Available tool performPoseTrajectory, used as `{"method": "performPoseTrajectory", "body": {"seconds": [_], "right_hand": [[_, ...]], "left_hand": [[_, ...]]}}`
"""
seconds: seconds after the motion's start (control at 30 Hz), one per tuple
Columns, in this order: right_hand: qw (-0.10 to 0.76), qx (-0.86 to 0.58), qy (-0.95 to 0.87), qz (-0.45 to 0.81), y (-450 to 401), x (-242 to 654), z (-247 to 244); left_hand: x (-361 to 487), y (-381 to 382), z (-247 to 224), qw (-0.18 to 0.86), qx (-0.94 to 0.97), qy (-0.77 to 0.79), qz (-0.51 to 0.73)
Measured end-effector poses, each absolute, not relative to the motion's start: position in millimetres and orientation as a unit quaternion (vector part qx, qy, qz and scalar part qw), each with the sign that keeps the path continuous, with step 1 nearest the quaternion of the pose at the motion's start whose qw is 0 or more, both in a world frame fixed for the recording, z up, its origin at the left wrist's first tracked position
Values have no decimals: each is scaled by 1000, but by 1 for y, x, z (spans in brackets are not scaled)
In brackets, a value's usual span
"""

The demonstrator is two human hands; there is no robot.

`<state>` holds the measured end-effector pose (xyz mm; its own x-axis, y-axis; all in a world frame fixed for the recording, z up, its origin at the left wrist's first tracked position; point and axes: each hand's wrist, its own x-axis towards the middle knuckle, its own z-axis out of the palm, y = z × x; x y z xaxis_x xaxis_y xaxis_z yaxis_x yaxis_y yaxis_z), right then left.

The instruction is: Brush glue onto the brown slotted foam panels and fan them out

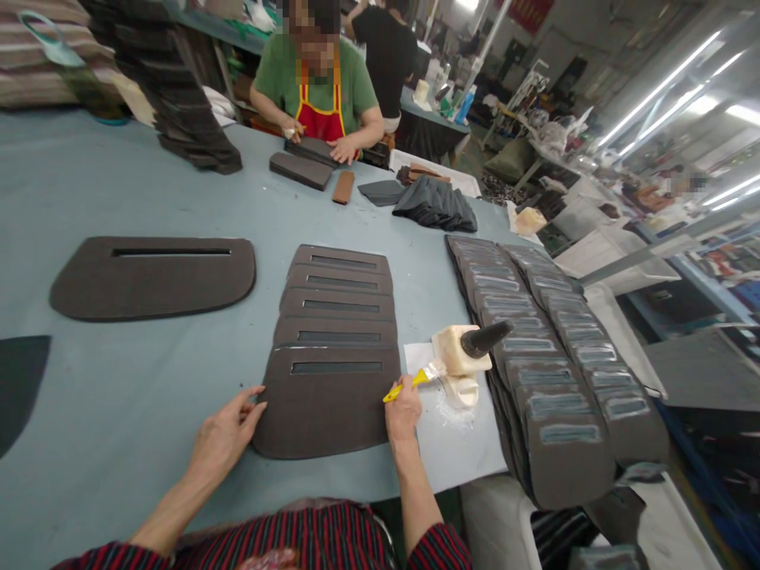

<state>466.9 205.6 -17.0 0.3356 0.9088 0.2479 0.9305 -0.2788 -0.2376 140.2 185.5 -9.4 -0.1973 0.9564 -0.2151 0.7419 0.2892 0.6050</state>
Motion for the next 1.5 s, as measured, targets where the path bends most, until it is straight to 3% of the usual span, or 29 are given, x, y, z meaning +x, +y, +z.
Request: {"method": "performPoseTrajectory", "body": {"seconds": [0.33, 0.8, 1.2, 1.5], "right_hand": [[107, -806, -580, -56, 209, 467, -10], [116, -797, -589, -73, 212, 471, -13], [129, -795, -588, -72, 208, 471, -13], [151, -798, -581, -60, 200, 472, -14]], "left_hand": [[152, 186, -1, 207, 588, 765, 161], [168, 199, 20, 260, 534, 801, 74], [167, 194, -4, 292, 528, 767, 218], [164, 187, -7, 297, 509, 770, 243]]}}
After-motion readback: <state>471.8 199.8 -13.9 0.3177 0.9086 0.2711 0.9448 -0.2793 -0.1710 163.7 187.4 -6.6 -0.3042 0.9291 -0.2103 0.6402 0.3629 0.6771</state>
